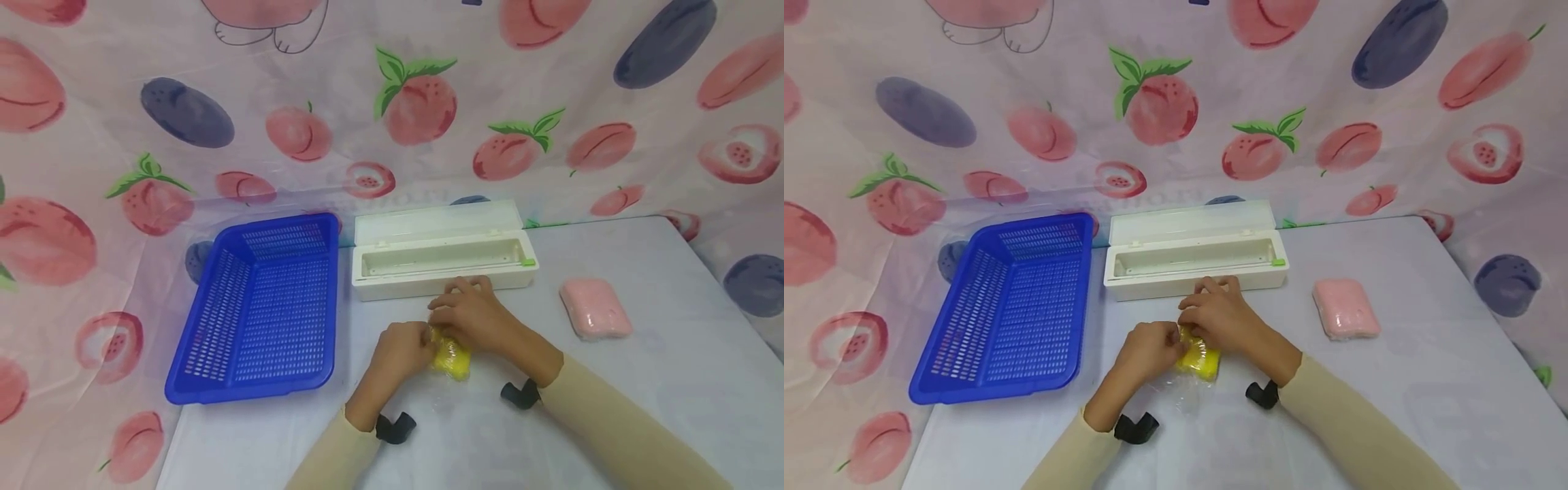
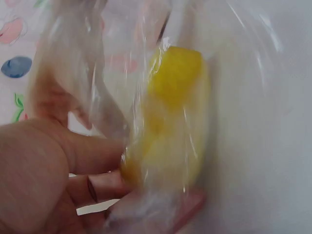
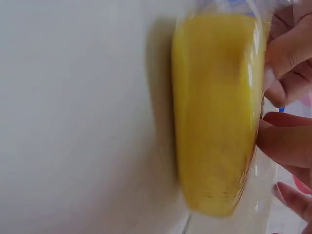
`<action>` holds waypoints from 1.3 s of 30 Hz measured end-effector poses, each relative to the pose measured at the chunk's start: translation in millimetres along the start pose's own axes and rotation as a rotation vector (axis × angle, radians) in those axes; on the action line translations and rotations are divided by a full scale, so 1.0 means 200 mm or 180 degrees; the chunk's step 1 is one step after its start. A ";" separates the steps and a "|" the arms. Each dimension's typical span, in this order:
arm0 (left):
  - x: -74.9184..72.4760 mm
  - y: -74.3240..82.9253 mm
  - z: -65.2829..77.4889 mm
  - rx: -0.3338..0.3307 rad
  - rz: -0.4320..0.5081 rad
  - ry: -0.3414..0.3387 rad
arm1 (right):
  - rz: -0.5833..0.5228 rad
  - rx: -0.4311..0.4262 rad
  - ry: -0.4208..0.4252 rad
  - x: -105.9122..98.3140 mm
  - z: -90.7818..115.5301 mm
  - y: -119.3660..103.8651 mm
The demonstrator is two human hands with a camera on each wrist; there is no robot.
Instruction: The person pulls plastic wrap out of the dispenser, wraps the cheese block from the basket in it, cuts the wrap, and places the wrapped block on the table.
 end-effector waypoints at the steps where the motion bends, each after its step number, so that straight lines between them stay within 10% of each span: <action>1: 0.02 -0.02 0.01 -0.0011 0.0255 -0.0078 | 0.0036 -0.0055 0.0061 0.00 0.02 0.00; 6: 0.10 -0.07 0.08 -0.0288 0.1481 -0.0472 | -0.0197 -0.0185 -0.0033 -0.03 0.15 -0.04; 12: 0.06 -0.08 0.22 -0.0499 0.2011 -0.0288 | -0.0610 -0.0363 -0.0654 -0.03 0.33 -0.11; 16: 0.03 -0.08 0.31 -0.0080 0.1878 -0.0233 | -0.0389 -0.0603 -0.0580 0.00 0.37 -0.13; 20: 0.04 -0.06 0.35 0.0699 0.1118 0.0032 | -0.0377 -0.0823 -0.0274 0.03 0.38 -0.13; 24: 0.07 -0.05 0.35 0.1066 0.0563 0.0388 | -0.0907 -0.0509 -0.0202 0.06 0.37 -0.12; 31: 0.08 -0.01 0.28 0.1315 0.0164 0.0670 | -0.2194 0.0497 -0.0196 0.10 0.34 -0.09; 39: 0.05 -0.01 0.19 0.0839 0.0378 0.0571 | -0.2248 0.0650 0.0263 0.10 0.32 -0.11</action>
Point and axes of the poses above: each hand's wrist, its own z-axis away from the middle knuckle, its own x-axis out of the palm, y = z × x, the point moved 2 cm from there along -z, towards the middle knuckle, and after that the axes turned 8 degrees about -z, right-handed, at the moved point
